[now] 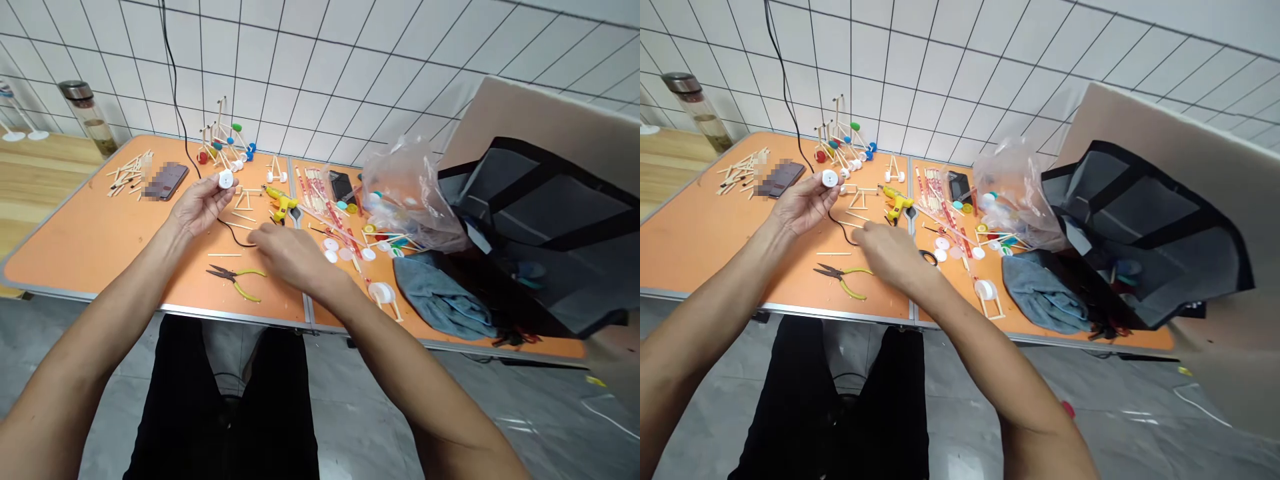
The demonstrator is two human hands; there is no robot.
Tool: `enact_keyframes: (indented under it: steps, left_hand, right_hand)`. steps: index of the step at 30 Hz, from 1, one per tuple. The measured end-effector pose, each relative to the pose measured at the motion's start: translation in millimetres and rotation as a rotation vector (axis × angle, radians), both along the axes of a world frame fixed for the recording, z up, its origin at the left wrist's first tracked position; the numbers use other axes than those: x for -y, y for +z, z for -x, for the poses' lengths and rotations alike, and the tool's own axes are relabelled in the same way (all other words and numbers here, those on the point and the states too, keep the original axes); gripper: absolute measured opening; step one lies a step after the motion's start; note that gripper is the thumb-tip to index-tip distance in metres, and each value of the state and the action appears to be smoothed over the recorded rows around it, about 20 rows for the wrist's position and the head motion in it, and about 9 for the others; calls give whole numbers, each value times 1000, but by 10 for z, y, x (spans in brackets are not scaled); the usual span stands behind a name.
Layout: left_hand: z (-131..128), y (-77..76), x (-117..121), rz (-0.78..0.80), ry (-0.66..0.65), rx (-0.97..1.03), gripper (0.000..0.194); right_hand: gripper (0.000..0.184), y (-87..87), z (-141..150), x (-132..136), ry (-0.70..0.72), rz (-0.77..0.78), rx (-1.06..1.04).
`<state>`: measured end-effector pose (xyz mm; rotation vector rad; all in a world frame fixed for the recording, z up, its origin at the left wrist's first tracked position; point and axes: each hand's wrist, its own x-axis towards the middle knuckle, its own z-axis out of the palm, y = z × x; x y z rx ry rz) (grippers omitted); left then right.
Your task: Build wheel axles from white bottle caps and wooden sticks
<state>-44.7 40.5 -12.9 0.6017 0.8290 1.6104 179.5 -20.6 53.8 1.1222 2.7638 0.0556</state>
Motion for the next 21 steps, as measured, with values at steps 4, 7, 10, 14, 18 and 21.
enact_keyframes:
  steps: [4, 7, 10, 14, 18, 21]
  left_hand:
    - [0, -4, 24, -4, 2, -31, 10]
    - [-9, -3, 41, -17, -3, -32, 12]
    - [-22, -1, 56, -32, -16, -40, 13]
    - [-35, 19, 77, -55, -34, -41, 11]
    - [-26, 34, 80, -70, -26, -44, 19]
    - [-9, 36, 74, -73, -19, -55, 26]
  right_hand:
    - [35, -192, 356, -59, 169, 56, 19]
    - [35, -254, 494, -126, 220, 42, 24]
    - [35, -270, 538, -166, 255, 41, 54]
    - [37, -331, 548, -199, 290, 55, 59]
    - [38, -389, 499, -196, 287, 55, 26]
    - [36, -382, 402, -168, 263, 61, -5]
